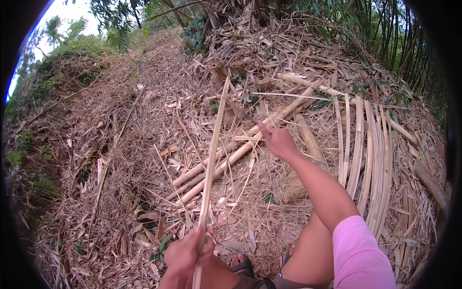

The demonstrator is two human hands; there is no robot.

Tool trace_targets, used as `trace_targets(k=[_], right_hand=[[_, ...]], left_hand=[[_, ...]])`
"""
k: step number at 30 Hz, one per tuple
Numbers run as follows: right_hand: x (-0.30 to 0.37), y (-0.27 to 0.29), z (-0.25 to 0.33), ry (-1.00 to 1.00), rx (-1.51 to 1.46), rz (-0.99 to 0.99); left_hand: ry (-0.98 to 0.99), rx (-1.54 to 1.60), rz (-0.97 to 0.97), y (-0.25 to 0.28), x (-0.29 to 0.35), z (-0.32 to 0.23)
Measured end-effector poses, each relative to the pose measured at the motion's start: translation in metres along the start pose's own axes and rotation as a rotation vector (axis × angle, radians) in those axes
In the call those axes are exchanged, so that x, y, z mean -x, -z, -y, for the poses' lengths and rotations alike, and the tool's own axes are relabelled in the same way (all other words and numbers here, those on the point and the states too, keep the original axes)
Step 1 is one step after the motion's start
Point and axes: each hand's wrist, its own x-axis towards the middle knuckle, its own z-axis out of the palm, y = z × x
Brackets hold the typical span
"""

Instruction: The person holds a thin bamboo strip and shaves the surface using a large knife by pulling the blade toward them, repeating this action across multiple strips.

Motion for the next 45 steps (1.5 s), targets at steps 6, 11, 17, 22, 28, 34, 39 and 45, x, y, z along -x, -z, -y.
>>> trace_targets(k=[6, 11, 17, 22, 28, 34, 39, 45], right_hand=[[0.061, -0.01, 0.061, 0.471, 0.07, 0.016], [0.109, -0.023, 0.087, 0.786, 0.214, -0.003], [0.083, -0.03, 0.065, 0.857, 0.181, -0.2], [0.048, -0.023, 0.045, 0.598, 0.222, -0.185], [0.089, -0.035, 0.068, 0.958, 0.391, -0.276], [0.029, -0.018, 0.026, 0.381, 0.202, -0.137], [0.077, -0.019, 0.056, 0.778, 0.491, -0.047], [-0.004, 0.016, -0.019, 0.254, 0.256, -0.274]], left_hand=[[-0.164, 0.06, 0.209, -0.016, -0.074, -0.037], [-0.124, 0.118, 0.145, -0.017, -0.086, -0.028], [-0.13, 0.091, 0.127, -0.021, -0.071, -0.022], [-0.084, 0.091, 0.173, -0.009, -0.061, -0.014], [-0.045, 0.112, 0.148, -0.005, -0.064, -0.004], [0.02, 0.095, 0.206, -0.005, -0.054, 0.003], [0.032, 0.096, 0.219, 0.006, -0.053, 0.006], [0.073, 0.043, 0.287, 0.0, -0.027, 0.009]])
